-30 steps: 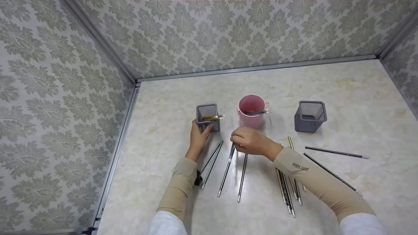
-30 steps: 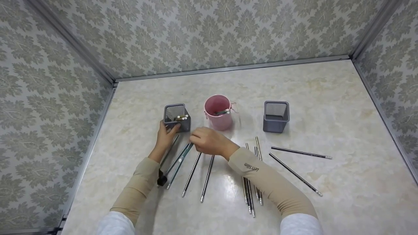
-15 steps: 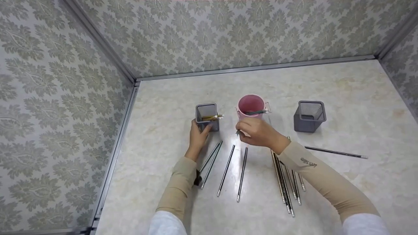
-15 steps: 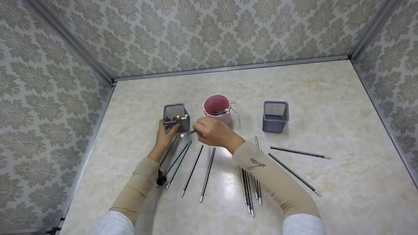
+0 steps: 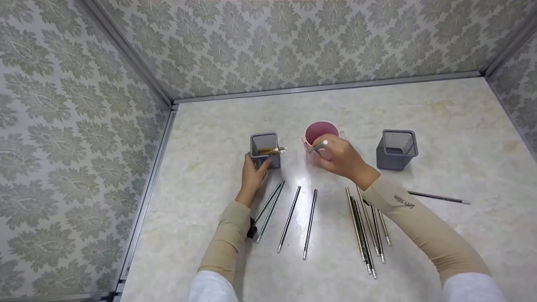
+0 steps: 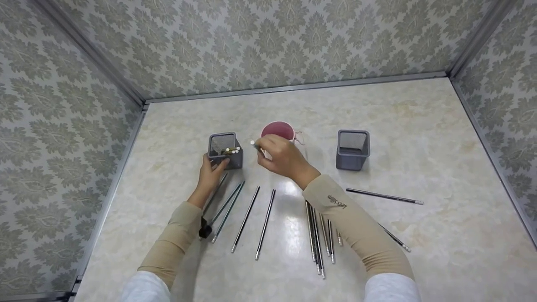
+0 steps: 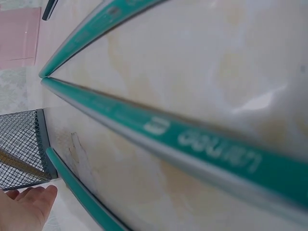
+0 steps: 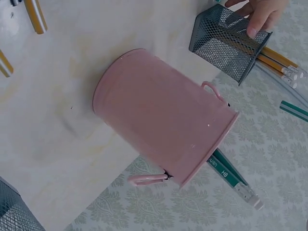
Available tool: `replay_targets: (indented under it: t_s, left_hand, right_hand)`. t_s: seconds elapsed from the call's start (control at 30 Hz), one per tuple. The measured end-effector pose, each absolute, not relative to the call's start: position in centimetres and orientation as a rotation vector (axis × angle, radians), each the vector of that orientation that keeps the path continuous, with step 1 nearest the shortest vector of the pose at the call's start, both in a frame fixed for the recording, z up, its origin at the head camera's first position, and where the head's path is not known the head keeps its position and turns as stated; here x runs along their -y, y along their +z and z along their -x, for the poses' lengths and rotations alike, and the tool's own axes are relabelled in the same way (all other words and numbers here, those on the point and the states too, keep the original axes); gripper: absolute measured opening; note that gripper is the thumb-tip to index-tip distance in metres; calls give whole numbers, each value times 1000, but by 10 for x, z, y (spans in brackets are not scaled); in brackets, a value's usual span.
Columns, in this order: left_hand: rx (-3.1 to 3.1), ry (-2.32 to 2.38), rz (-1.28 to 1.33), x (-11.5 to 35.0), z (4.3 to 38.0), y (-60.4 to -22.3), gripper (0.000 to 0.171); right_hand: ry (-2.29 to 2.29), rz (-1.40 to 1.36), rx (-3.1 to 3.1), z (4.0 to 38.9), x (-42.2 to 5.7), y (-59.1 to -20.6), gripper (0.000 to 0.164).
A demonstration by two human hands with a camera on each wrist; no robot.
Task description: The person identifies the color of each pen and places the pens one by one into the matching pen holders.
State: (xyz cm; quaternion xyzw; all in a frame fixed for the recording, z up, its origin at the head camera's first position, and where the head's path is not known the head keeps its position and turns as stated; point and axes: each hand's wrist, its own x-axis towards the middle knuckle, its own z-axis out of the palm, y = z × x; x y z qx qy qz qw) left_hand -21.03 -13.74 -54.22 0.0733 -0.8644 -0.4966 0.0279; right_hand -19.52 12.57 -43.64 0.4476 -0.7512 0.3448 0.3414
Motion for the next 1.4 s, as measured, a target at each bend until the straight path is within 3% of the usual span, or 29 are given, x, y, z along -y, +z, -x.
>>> replay_targets:
  t_s: [0.47, 0.77, 1.1, 1.4]
  left_hand:
    - [2653, -1577, -221, 136, 208, -543, 71]
    - [2618, -1565, -197, 139, 208, -543, 62]
    - [2640, -1533, -184, 138, 208, -543, 64]
    - [2627, -1548, -207, 138, 208, -542, 62]
  right_hand:
    - [1143, -778, 2129, 222, -155, -435, 8]
    - [1181, -580, 2296, 230, -168, -443, 7]
    - [1214, -505, 2402, 230, -169, -447, 9]
    - [1319, -264, 2588, 232, -168, -441, 19]
